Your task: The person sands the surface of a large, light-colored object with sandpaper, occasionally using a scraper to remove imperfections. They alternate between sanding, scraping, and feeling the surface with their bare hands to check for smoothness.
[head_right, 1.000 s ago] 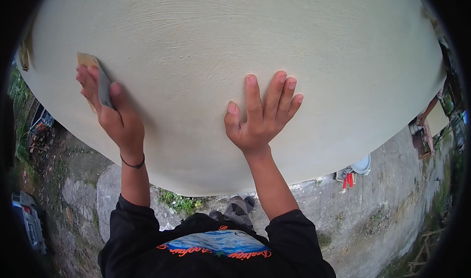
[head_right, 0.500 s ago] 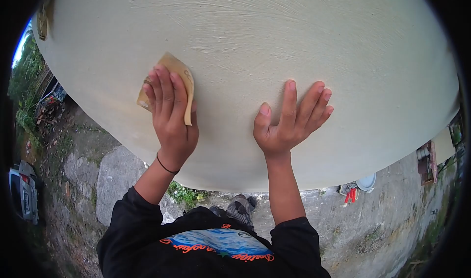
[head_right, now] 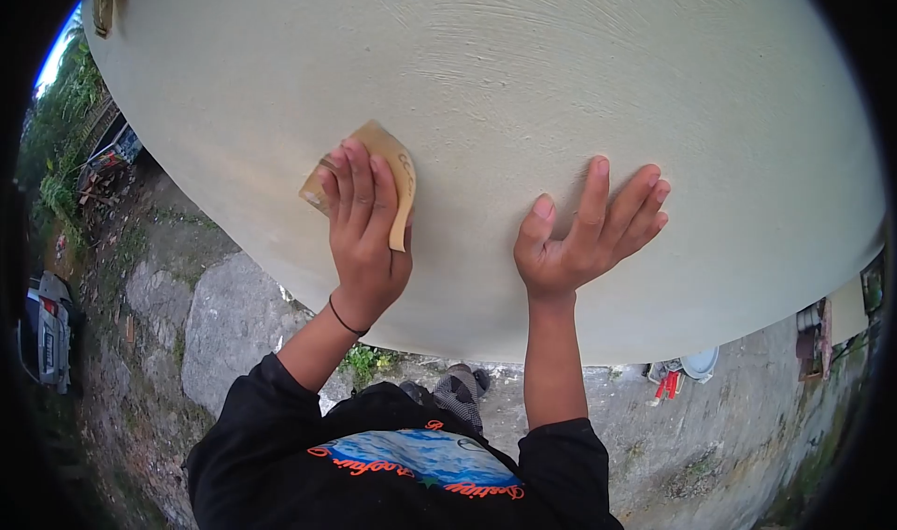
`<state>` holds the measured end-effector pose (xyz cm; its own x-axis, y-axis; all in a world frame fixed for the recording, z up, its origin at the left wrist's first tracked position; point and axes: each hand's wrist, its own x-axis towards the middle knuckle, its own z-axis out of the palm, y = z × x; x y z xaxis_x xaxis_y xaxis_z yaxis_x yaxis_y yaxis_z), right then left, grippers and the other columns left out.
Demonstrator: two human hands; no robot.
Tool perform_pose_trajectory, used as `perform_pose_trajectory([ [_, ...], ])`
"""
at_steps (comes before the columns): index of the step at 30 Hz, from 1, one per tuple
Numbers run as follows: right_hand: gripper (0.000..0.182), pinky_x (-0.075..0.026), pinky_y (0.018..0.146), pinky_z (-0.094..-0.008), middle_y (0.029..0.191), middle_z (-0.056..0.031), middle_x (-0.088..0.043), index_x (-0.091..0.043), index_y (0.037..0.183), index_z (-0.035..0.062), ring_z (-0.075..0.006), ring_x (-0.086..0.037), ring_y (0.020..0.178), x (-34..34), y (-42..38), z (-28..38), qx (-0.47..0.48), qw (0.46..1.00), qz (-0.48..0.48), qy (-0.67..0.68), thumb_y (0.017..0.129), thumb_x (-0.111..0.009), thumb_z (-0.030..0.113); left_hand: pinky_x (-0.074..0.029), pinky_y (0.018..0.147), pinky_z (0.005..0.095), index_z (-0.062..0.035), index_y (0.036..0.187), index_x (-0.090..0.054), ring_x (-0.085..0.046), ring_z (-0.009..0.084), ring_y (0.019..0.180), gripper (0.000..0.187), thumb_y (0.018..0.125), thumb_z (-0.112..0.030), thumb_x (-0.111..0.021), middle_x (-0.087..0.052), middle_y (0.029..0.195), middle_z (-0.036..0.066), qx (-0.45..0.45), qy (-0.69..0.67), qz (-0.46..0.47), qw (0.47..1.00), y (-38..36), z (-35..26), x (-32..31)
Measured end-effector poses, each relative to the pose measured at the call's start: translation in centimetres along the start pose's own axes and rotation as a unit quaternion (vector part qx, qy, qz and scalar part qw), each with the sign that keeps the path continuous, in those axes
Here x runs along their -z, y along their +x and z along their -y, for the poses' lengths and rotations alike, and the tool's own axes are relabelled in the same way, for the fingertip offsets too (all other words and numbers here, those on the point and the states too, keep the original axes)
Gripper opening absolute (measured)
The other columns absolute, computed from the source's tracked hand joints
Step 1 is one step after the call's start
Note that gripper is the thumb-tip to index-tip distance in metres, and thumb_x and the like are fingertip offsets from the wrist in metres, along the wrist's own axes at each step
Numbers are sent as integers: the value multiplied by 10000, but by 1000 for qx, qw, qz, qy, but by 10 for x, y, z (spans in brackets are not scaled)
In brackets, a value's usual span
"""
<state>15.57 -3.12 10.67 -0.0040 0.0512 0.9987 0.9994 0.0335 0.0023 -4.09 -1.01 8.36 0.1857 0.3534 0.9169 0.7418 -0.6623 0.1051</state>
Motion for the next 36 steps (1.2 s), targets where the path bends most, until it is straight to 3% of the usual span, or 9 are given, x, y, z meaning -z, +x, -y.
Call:
perform_pose_trajectory([
  [4,516,-45,1117,-460,1432,-223,-301,-471,1296,66,-327,-177,1382,-1,1,-1,7,1000,-5,1,843,-443,312,-78,1115,495,63,1294,-430,-167,313,1382,453,882,-118,-479,-279,1445,206,-21,15,73,997,-34,-4,0],
  [8,511,-45,1117,-462,1431,-222,-304,-477,1291,68,-327,-181,1381,0,1,0,2,1000,-7,9,843,-444,310,-92,1108,471,47,1330,-393,-158,320,1384,458,912,-125,-465,-260,1460,187,22,43,-60,997,40,24,20],
  [10,507,-43,1116,-462,1430,-220,-307,-483,1286,71,-327,-184,1380,-1,0,0,-3,1000,-6,3,842,-443,313,-49,1111,476,36,1345,-379,-127,315,1394,573,784,-8,-483,-259,1464,189,23,16,-132,991,76,26,28],
  [13,505,-43,1117,-462,1429,-219,-309,-487,1282,72,-328,-186,1380,0,0,1,-9,1000,-5,4,841,-446,315,-37,1108,489,60,1340,-368,-114,337,1392,606,746,6,-476,-242,1461,217,42,16,-136,990,74,12,16],
  [19,507,-45,1116,-463,1428,-219,-311,-486,1284,77,-327,-178,1382,1,0,0,-7,1000,-3,9,835,-454,311,4,1111,515,28,1290,-450,-114,288,1401,535,756,-2,-459,-267,1459,187,-19,-2,-10,1000,-26,-20,-26],
  [27,507,-51,1115,-461,1425,-222,-315,-482,1285,81,-327,-185,1380,-1,0,0,-6,1000,-5,6,832,-454,306,0,1095,514,55,1347,-359,-92,349,1395,577,784,-28,-448,-236,1466,214,44,-5,-175,984,83,13,13],
  [30,504,-51,1115,-461,1425,-219,-316,-484,1282,80,-326,-185,1380,-1,1,1,-11,1000,-8,8,833,-455,307,-13,1099,510,82,1322,-379,-116,367,1386,534,798,-8,-425,-229,1458,241,-3,-6,-63,998,33,-17,-11],
  [31,502,-50,1115,-462,1426,-218,-317,-485,1281,80,-325,-185,1380,-1,1,2,-11,1000,-11,11,834,-456,307,-1,1100,522,81,1299,-414,-115,345,1392,569,732,33,-406,-253,1449,241,-34,-21,-32,999,7,-26,-22],
  [36,491,-59,1109,-478,1435,-201,-308,-474,1282,55,-320,-183,1381,3,2,1,3,1000,-7,16,849,-457,286,4,1102,529,55,1296,-430,-120,297,1398,482,834,-74,-464,-254,1458,208,-60,9,58,996,-19,-24,-13],
])
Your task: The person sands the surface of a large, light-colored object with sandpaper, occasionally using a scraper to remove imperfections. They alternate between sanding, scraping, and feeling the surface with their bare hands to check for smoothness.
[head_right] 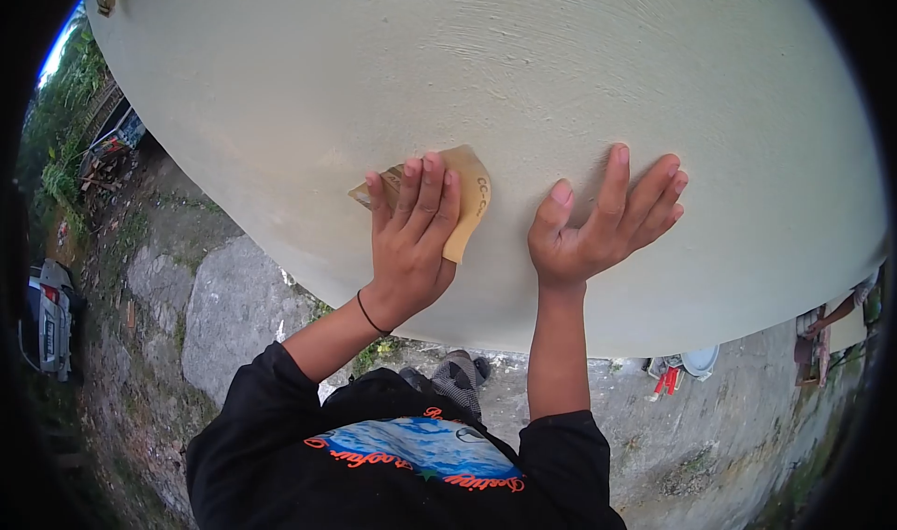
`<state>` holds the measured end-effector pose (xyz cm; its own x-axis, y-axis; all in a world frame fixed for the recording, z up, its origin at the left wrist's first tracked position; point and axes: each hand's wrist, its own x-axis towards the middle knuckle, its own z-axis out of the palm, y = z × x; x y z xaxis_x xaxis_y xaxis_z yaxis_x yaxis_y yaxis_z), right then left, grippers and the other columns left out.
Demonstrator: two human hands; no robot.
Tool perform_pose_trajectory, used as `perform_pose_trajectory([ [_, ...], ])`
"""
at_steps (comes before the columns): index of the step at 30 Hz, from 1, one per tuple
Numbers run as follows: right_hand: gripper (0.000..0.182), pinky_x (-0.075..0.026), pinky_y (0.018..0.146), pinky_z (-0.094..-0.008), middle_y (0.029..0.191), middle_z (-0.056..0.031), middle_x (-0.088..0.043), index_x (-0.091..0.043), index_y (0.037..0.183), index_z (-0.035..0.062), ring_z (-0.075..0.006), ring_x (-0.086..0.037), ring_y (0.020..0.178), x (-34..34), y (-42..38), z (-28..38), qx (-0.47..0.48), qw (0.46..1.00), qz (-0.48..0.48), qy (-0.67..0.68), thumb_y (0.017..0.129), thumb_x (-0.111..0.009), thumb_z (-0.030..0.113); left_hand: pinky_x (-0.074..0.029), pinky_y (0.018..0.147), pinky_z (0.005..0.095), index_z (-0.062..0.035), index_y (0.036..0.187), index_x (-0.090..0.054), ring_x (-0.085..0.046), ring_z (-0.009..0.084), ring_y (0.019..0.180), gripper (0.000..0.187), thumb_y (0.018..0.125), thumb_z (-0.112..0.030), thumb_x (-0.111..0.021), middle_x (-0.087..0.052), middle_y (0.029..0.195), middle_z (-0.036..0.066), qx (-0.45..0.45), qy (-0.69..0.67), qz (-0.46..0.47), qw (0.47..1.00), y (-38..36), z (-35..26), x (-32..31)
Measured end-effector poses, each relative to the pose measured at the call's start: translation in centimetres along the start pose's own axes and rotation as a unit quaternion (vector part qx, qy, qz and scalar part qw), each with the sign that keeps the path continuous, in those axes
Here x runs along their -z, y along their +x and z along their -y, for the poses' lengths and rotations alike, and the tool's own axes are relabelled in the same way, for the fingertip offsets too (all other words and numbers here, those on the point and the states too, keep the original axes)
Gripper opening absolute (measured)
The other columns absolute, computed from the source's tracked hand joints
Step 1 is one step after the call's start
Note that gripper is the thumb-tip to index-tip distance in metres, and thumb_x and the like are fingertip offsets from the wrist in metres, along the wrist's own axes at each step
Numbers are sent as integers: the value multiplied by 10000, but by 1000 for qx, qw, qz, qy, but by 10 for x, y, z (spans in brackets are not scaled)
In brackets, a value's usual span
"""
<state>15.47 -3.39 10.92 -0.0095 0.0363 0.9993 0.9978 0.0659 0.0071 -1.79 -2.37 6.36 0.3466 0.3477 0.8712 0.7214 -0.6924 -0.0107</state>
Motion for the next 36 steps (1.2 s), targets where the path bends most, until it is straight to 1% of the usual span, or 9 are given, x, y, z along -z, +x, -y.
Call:
perform_pose_trajectory([
  [3,484,-68,1101,-497,1441,-188,-301,-462,1285,28,-316,-182,1382,-3,1,1,9,1000,-4,3,866,-455,269,-2,1095,495,74,1355,-328,-80,340,1396,480,935,-142,-410,-204,1476,211,122,-4,-124,985,61,36,36],
  [6,481,-71,1101,-497,1441,-188,-301,-462,1284,26,-317,-183,1381,-3,-2,1,3,1000,-2,-1,868,-453,269,-18,1094,490,87,1359,-305,-91,368,1389,491,938,-144,-410,-201,1467,240,113,-10,-200,973,82,46,37],
  [12,478,-73,1101,-499,1443,-184,-299,-461,1283,30,-318,-181,1381,-2,-1,2,-2,1000,-1,-4,869,-450,268,16,1094,523,67,1341,-356,-90,356,1391,536,849,-99,-487,-217,1464,231,15,21,-13,1000,14,1,-3],
  [17,477,-73,1100,-505,1441,-189,-299,-461,1284,34,-324,-181,1380,-3,-4,0,7,1000,1,2,872,-446,274,41,1086,524,58,1360,-336,-71,341,1399,635,748,-38,-477,-183,1484,212,109,-8,-196,975,80,51,36],
  [20,487,-51,1119,-453,1428,-212,-314,-487,1272,69,-318,-186,1380,-6,-4,0,-12,1000,-9,3,841,-450,295,-20,1087,505,69,1360,-323,-110,379,1383,488,922,-115,-434,-194,1473,230,116,-6,-164,980,76,34,31],
  [24,493,-48,1119,-451,1427,-209,-319,-478,1280,71,-313,-185,1381,-5,-4,0,-7,1000,-8,4,842,-447,296,32,1097,538,41,1299,-436,-122,296,1400,578,722,16,-453,-249,1470,183,60,-61,-53,995,17,-12,-4],
  [28,496,-52,1118,-450,1427,-211,-317,-481,1280,69,-314,-187,1380,-4,-5,0,-13,1000,-5,-1,845,-444,305,40,1094,536,36,1345,-372,-87,296,1405,610,748,-26,-482,-196,1488,183,44,-16,-32,998,22,6,6],
  [33,486,-61,1107,-478,1436,-201,-303,-470,1283,52,-321,-182,1380,-4,-7,1,-11,1000,-1,-1,864,-447,299,-1,1087,511,58,1372,-303,-82,384,1385,481,933,-116,-400,-172,1477,234,111,-10,-211,971,85,49,35],
  [36,480,-67,1098,-505,1445,-190,-291,-453,1291,37,-324,-172,1382,-5,-6,2,-9,1000,3,2,881,-447,289,16,1093,540,71,1311,-402,-115,330,1396,577,747,-29,-470,-254,1455,223,74,-41,-126,988,43,6,-2],
])
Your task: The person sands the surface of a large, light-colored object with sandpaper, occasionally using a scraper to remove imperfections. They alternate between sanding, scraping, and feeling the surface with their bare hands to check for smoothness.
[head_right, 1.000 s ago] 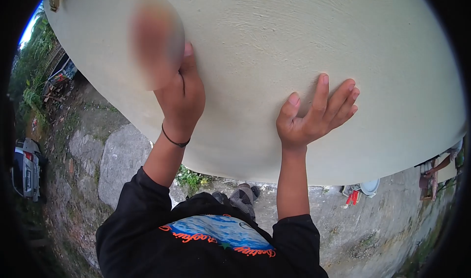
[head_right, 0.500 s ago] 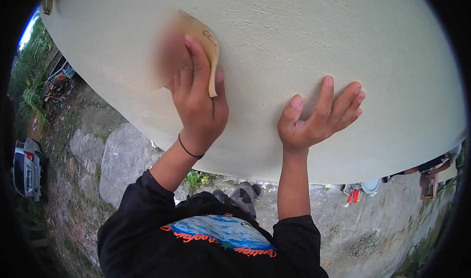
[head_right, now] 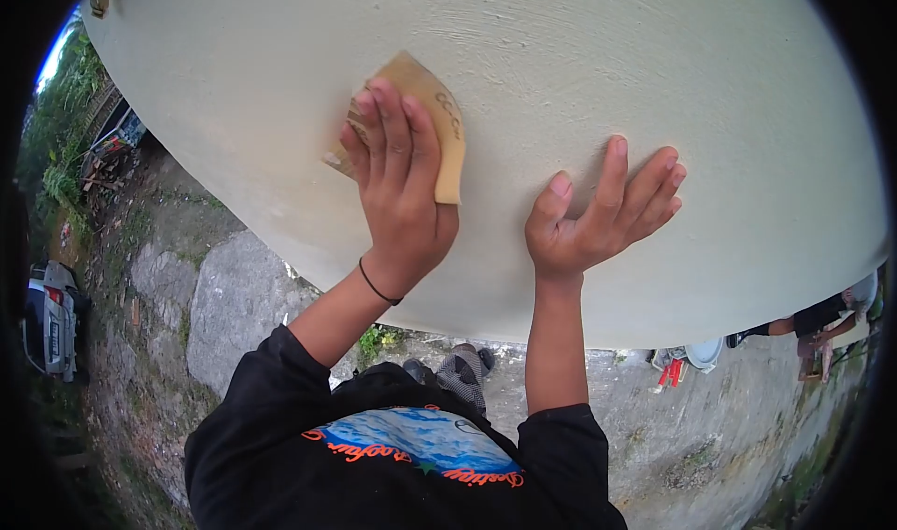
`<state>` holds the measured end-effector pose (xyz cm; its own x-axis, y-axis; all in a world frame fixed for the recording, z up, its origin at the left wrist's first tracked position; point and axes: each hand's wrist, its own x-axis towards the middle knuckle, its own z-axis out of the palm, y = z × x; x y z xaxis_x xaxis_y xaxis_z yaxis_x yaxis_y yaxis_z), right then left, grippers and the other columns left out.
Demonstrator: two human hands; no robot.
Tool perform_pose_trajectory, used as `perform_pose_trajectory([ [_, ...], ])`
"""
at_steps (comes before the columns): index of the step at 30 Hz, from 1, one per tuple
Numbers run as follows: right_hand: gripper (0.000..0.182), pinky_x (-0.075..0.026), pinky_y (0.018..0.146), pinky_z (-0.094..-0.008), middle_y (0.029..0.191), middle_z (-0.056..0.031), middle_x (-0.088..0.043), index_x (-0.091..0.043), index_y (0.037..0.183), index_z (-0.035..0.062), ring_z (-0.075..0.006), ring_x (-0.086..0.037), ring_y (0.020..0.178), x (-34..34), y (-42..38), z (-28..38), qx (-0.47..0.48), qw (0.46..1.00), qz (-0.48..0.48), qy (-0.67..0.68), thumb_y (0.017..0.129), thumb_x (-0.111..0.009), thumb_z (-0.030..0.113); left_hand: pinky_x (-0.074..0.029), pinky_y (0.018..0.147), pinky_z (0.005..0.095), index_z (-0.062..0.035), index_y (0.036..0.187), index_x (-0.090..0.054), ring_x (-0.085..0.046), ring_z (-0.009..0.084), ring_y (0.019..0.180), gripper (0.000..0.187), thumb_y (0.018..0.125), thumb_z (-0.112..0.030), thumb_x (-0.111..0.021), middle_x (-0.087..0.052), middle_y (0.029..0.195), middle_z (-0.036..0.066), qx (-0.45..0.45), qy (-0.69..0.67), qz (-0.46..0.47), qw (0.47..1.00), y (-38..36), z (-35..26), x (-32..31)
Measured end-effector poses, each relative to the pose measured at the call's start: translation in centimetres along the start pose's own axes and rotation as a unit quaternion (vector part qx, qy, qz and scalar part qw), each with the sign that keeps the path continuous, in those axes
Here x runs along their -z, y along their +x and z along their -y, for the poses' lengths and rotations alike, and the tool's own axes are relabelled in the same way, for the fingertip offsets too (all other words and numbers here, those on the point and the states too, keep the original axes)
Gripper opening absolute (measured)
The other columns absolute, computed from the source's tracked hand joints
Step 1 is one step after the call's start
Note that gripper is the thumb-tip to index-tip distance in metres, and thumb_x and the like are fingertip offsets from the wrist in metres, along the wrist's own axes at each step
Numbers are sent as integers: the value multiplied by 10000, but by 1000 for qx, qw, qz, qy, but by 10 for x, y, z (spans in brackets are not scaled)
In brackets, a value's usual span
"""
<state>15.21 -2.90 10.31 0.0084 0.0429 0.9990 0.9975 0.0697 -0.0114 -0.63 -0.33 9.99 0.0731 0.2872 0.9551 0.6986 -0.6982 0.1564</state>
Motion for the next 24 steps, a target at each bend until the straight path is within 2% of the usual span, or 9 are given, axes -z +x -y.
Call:
perform_pose_trajectory([
  [2,478,-67,1098,-504,1445,-191,-290,-455,1289,37,-325,-170,1382,1,-1,0,1,1000,-1,4,882,-445,288,-6,1108,530,26,1284,-463,-143,269,1398,535,753,-31,-478,-290,1458,156,-39,-1,107,994,-50,-18,-7],
  [6,479,-65,1100,-501,1446,-191,-288,-452,1291,38,-325,-167,1383,2,-2,-3,9,1000,2,3,884,-440,290,-3,1112,518,2,1302,-453,-144,258,1399,543,760,-30,-471,-287,1466,130,-75,32,129,988,-44,-2,7],
  [9,481,-59,1109,-477,1438,-202,-298,-467,1284,49,-321,-174,1382,-2,-7,-3,4,1000,-2,-1,866,-440,286,30,1101,489,33,1392,-284,-50,327,1402,600,824,-54,-457,-158,1491,206,44,29,-1,999,23,33,31],
  [11,484,-55,1118,-454,1431,-214,-309,-484,1275,60,-318,-183,1381,-3,-9,-3,-2,1000,-4,-2,849,-439,286,5,1097,471,78,1375,-273,-34,355,1397,552,895,-136,-443,-140,1485,236,74,35,-86,993,48,57,43],
  [14,485,-54,1119,-453,1431,-214,-308,-485,1276,61,-318,-183,1381,-4,-11,-2,-8,1000,-5,-1,849,-441,288,-3,1102,479,92,1359,-295,-40,357,1397,545,864,-92,-431,-147,1481,245,81,22,-69,994,20,44,24],
  [18,485,-59,1119,-452,1427,-213,-314,-476,1282,63,-317,-185,1380,0,-10,-4,3,1000,-4,5,855,-441,291,-31,1102,496,103,1359,-282,-52,396,1386,551,882,-123,-439,-143,1464,287,35,28,97,994,-71,7,2],
  [21,480,-61,1120,-454,1425,-211,-318,-469,1283,63,-317,-185,1379,-2,-10,-4,9,1000,-2,6,860,-436,288,-27,1102,493,108,1357,-280,-55,396,1385,536,896,-123,-426,-140,1465,284,42,29,82,995,-56,28,12],
  [22,477,-60,1120,-455,1424,-211,-319,-466,1283,63,-317,-186,1379,-1,-10,-4,12,1000,-4,-1,863,-433,286,-15,1106,492,93,1355,-302,-64,373,1390,539,868,-102,-427,-168,1472,251,67,10,16,998,-30,34,19],
  [24,472,-58,1120,-457,1424,-212,-317,-467,1279,61,-318,-185,1379,-1,-11,-3,9,1000,0,-1,864,-430,282,-29,1105,486,96,1360,-289,-73,377,1388,546,893,-137,-450,-161,1474,250,102,21,-10,995,4,46,35],
])
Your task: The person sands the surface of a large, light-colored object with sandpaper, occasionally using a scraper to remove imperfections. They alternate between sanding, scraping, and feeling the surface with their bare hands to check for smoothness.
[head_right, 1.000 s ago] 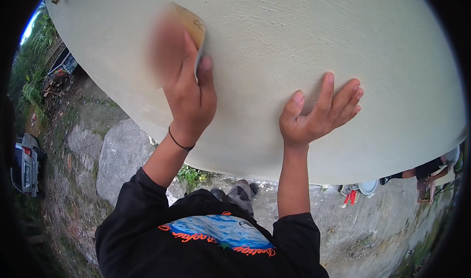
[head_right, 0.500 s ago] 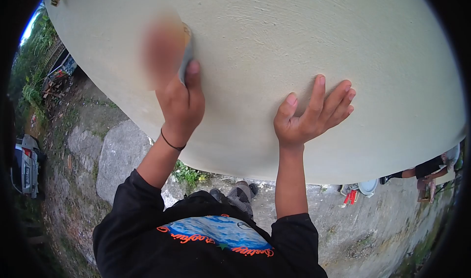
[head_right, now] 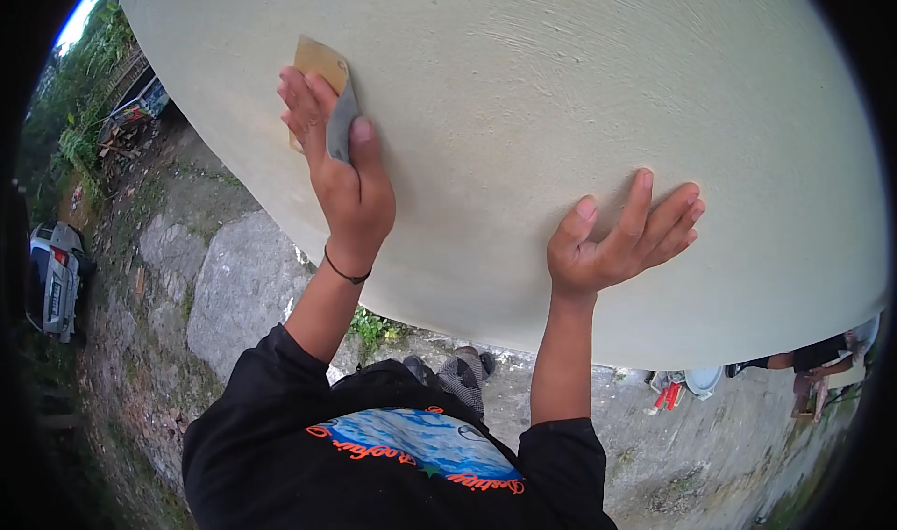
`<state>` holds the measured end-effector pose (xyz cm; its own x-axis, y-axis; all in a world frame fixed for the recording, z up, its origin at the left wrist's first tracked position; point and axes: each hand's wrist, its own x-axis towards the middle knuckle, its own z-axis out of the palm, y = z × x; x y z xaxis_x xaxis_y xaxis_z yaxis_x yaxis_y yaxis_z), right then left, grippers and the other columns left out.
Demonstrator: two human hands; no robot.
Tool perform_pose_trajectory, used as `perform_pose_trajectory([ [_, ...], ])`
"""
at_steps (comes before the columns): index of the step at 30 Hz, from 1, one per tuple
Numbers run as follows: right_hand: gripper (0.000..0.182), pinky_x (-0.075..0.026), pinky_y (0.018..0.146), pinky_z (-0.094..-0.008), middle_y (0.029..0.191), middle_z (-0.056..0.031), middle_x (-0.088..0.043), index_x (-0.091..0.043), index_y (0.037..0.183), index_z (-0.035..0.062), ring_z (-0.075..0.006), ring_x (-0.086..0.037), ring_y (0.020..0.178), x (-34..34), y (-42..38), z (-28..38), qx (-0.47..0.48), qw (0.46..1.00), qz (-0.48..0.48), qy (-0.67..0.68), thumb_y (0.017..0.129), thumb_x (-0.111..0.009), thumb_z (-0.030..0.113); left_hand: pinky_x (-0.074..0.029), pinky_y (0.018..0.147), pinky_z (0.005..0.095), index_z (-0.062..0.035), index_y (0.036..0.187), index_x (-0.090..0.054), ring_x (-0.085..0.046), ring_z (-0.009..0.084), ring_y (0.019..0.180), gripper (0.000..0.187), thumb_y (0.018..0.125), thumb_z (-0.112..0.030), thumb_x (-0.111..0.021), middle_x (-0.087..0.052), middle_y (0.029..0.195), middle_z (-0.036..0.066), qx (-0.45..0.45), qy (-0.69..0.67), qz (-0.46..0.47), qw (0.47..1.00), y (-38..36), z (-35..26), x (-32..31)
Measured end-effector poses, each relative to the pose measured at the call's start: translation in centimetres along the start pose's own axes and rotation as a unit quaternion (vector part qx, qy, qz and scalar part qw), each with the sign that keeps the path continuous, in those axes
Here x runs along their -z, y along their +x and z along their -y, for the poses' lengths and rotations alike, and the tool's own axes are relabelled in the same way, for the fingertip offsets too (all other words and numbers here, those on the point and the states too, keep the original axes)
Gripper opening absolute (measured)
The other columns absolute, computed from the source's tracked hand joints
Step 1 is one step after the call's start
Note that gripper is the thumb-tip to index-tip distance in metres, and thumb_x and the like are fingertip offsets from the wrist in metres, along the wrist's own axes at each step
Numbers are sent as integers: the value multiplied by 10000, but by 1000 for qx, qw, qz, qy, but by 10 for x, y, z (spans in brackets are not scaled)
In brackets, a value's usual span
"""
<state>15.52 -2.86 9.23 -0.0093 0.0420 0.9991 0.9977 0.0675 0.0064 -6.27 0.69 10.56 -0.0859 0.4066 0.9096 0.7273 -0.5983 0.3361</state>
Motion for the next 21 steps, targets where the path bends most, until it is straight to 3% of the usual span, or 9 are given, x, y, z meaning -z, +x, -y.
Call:
perform_pose_trajectory([
  [2,466,-56,1121,-458,1424,-212,-316,-468,1275,58,-319,-184,1379,0,1,1,-2,1000,0,-5,866,-427,279,-37,1104,487,100,1361,-284,-75,381,1386,547,886,-105,-461,-156,1475,252,13,-28,-72,997,15,4,3],
  [4,467,-54,1120,-462,1426,-212,-312,-468,1273,53,-317,-182,1379,1,0,1,-3,1000,4,-2,865,-431,277,-37,1103,485,107,1361,-275,-74,379,1387,543,892,-95,-458,-154,1474,254,14,-6,-54,998,-14,-1,-7],
  [6,467,-56,1120,-463,1427,-209,-312,-467,1274,55,-316,-182,1380,1,1,0,0,1000,1,-2,864,-433,277,-21,1102,462,94,1375,-247,-72,369,1390,497,965,-162,-358,-127,1485,239,4,-15,18,1000,-54,-4,-17],
  [10,470,-59,1119,-464,1431,-203,-309,-465,1277,59,-315,-182,1380,1,0,-1,6,1000,1,1,862,-439,278,-19,1102,463,94,1374,-252,-75,372,1389,497,957,-151,-368,-137,1483,241,-3,11,62,998,-54,4,-7],
  [12,467,-60,1119,-464,1430,-203,-310,-465,1277,59,-313,-181,1380,2,1,0,6,1000,4,1,864,-438,277,-13,1102,468,93,1373,-259,-74,371,1389,506,936,-125,-391,-141,1482,242,22,1,-32,999,-7,16,4],
  [16,460,-58,1120,-462,1427,-206,-315,-464,1273,55,-305,-178,1382,1,2,2,2,1000,-1,1,869,-437,274,-37,1103,492,90,1365,-289,-89,367,1389,530,882,-76,-432,-171,1472,248,20,-22,-114,993,15,17,2],
  [21,461,-56,1121,-462,1426,-203,-317,-459,1278,55,-301,-175,1384,1,1,0,6,1000,-5,1,875,-432,277,-14,1100,486,101,1368,-265,-71,381,1388,515,908,-78,-412,-153,1474,257,-9,-1,59,998,-81,4,-16],
])
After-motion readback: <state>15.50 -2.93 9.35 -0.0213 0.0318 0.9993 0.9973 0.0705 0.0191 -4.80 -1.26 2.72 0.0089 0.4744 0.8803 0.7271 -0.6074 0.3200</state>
